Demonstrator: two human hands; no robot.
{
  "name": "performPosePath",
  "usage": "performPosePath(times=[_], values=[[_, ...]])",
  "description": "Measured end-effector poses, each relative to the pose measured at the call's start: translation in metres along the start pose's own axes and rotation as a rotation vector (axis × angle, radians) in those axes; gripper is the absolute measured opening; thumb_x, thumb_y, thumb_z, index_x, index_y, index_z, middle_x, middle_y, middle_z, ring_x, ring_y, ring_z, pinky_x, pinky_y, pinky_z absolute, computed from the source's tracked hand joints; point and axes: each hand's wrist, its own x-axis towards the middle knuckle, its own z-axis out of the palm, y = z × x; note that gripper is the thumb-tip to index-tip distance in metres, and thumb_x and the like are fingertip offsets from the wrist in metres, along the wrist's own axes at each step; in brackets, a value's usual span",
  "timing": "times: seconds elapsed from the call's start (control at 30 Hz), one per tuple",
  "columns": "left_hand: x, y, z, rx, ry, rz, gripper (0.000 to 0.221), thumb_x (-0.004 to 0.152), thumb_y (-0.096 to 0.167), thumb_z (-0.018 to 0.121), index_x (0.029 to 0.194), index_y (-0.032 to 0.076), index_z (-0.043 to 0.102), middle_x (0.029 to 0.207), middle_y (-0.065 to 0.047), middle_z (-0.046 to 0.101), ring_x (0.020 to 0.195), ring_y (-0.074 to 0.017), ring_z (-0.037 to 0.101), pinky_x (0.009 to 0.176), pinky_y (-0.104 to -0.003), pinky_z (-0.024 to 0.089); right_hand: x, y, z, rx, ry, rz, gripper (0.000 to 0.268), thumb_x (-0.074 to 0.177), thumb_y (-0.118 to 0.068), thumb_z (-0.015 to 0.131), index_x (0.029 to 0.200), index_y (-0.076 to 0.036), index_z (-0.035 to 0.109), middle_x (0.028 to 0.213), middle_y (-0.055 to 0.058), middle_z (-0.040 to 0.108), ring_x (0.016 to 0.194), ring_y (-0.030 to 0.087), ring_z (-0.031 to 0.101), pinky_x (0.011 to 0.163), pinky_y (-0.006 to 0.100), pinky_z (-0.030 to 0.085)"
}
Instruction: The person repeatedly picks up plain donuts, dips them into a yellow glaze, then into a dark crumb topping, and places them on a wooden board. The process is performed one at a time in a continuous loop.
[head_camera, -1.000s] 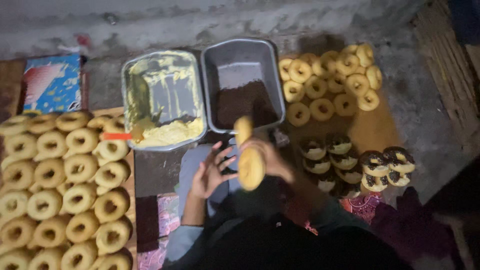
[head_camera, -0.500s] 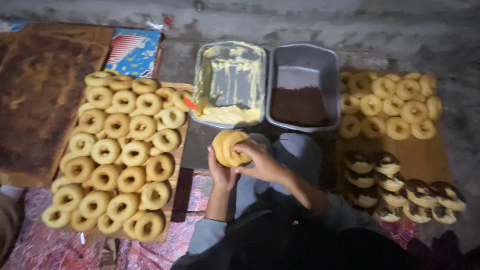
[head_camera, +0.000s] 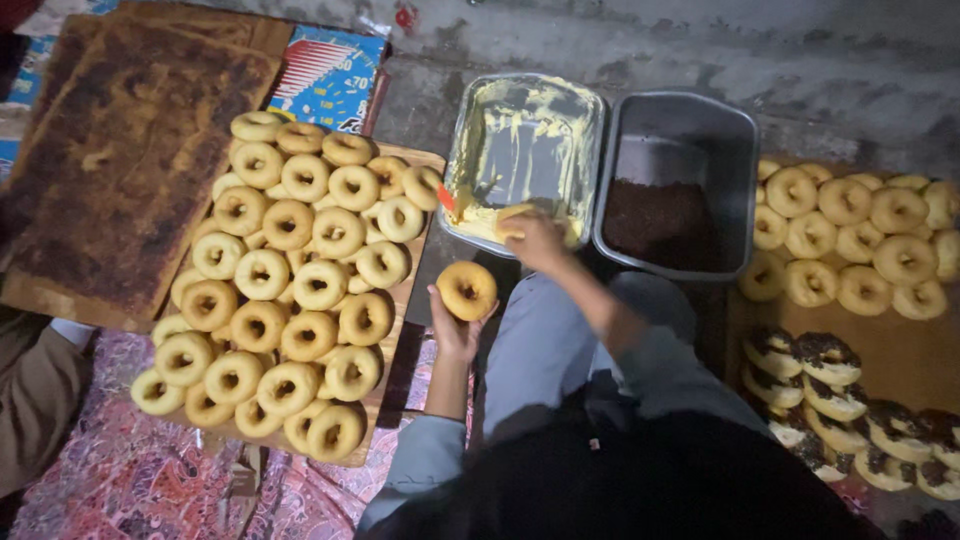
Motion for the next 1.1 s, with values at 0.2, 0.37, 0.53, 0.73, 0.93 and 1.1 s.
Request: performPosePath(times=[0.2,0.37,0.53,0.73,0.93,1.1], values=[[0.027,-0.013,-0.016,-0.171,-0.093,0.087,0.063,0.107,0.055,0.038,0.145,0.007,0.053,0.137,-0.014,0.063,0.122,-0.0309,0.065,0.099,-0.048,0.056,-0.043,-0.058,0.009,0.284,-0.096,-0.416,0.04,0.073,-0.018,0.085,0.111,-0.011,0.076,0.113,0.012,0.073,0.112,0.034,0.066,0.101,0.048,0.05],[0.013,-0.01,-0.004,-0.202,-0.119,0.036,0.058,0.097,0.038,0.044,0.141,0.0,0.053,0.138,-0.017,0.063,0.124,-0.0344,0.065,0.103,-0.054,0.057,0.002,-0.014,-0.01,-0.023,0.148,-0.168,0.032,0.077,-0.013,0.082,0.108,-0.014,0.078,0.114,0.012,0.075,0.111,0.036,0.067,0.097,0.044,0.054],[0.004,-0.003,0.01,-0.166,-0.126,-0.004,0.071,0.089,0.059,0.04,0.135,0.007,0.054,0.13,-0.015,0.065,0.114,-0.0351,0.068,0.094,-0.058,0.057,-0.009,-0.026,-0.007,0.274,0.007,0.013,0.028,0.084,-0.02,0.078,0.112,-0.015,0.077,0.114,0.007,0.077,0.104,0.026,0.075,0.095,0.041,0.057],[0.02,-0.013,-0.021,-0.203,-0.196,0.094,0.061,0.108,0.049,0.045,0.145,0.002,0.053,0.134,-0.018,0.063,0.114,-0.0329,0.068,0.093,-0.051,0.057,-0.048,-0.075,0.007,0.221,0.036,-0.493,0.037,0.073,-0.02,0.084,0.107,-0.009,0.077,0.108,0.012,0.075,0.102,0.034,0.07,0.091,0.046,0.054],[0.001,-0.011,-0.011,-0.149,-0.124,0.035,0.064,0.086,0.04,0.046,0.141,0.005,0.05,0.137,-0.017,0.06,0.118,-0.0347,0.069,0.097,-0.055,0.061,0.005,-0.032,-0.007,0.029,0.165,-0.176,0.034,0.077,-0.021,0.085,0.106,-0.007,0.077,0.113,0.014,0.075,0.107,0.034,0.07,0.095,0.044,0.055],[-0.017,-0.004,0.015,-0.163,-0.226,0.084,0.07,0.098,0.055,0.044,0.147,0.005,0.046,0.142,-0.019,0.056,0.12,-0.0374,0.064,0.093,-0.056,0.059,-0.028,-0.055,-0.01,0.277,0.017,-0.216,0.036,0.079,-0.021,0.086,0.112,-0.008,0.077,0.116,0.012,0.075,0.108,0.03,0.07,0.099,0.043,0.053]])
